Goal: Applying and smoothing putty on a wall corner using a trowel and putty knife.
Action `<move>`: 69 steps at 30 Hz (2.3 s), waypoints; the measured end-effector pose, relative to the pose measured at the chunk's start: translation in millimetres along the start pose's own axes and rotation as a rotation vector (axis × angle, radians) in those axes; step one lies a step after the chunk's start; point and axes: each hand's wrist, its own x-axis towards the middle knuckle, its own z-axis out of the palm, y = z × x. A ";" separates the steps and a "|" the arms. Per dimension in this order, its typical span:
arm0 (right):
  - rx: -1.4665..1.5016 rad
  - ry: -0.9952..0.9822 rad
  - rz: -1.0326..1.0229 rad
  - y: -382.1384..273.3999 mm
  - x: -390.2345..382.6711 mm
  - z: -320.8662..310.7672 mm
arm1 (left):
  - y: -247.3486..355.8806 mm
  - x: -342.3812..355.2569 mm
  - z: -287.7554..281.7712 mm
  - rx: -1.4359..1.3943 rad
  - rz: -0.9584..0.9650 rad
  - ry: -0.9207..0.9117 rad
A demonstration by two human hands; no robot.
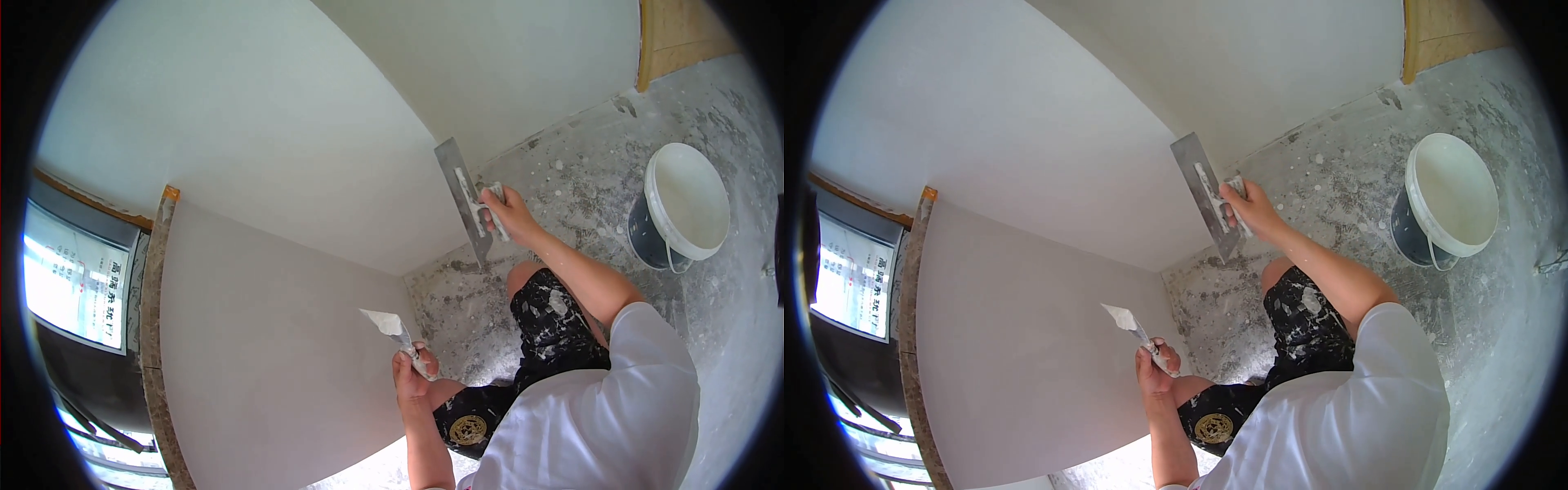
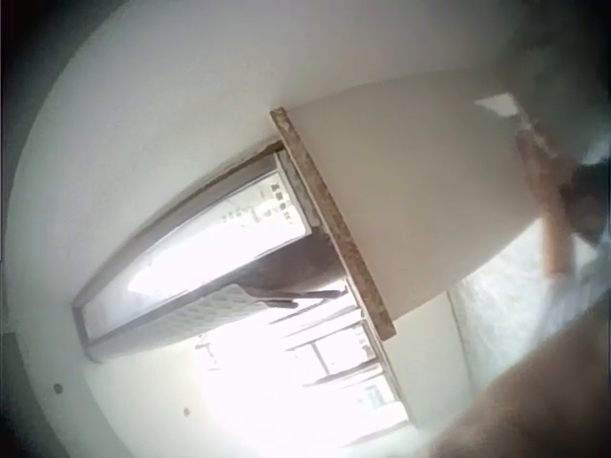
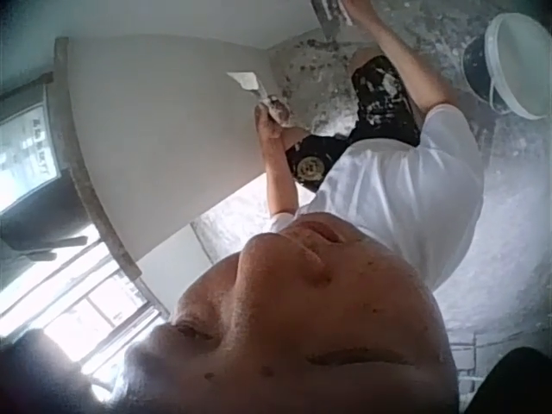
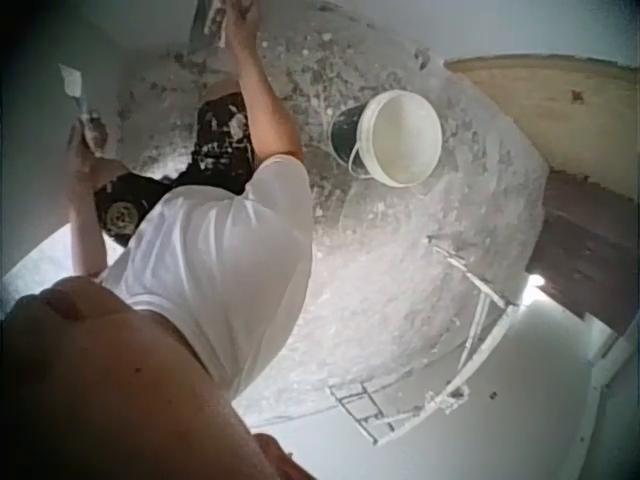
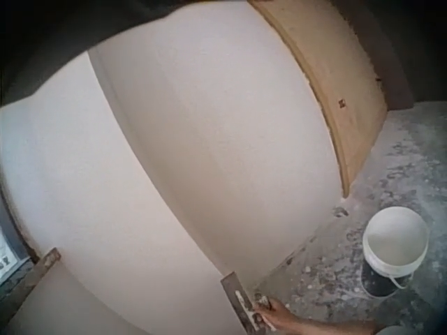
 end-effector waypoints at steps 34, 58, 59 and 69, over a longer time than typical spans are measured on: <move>0.005 -0.673 -0.139 -174.5 84.5 456.1 | 16.7 -16.8 0.0 -0.026 0.047 -0.046; -0.845 -0.280 -0.541 -160.7 -18.3 59.7 | 21.2 -1.9 3.1 0.068 0.013 0.244; -1.172 -0.122 -0.791 -143.4 -24.1 56.3 | 26.7 2.5 5.5 0.080 -0.003 0.270; 0.384 -0.500 0.477 4.6 -102.4 103.1 | 37.0 7.0 43.5 1.046 0.334 0.574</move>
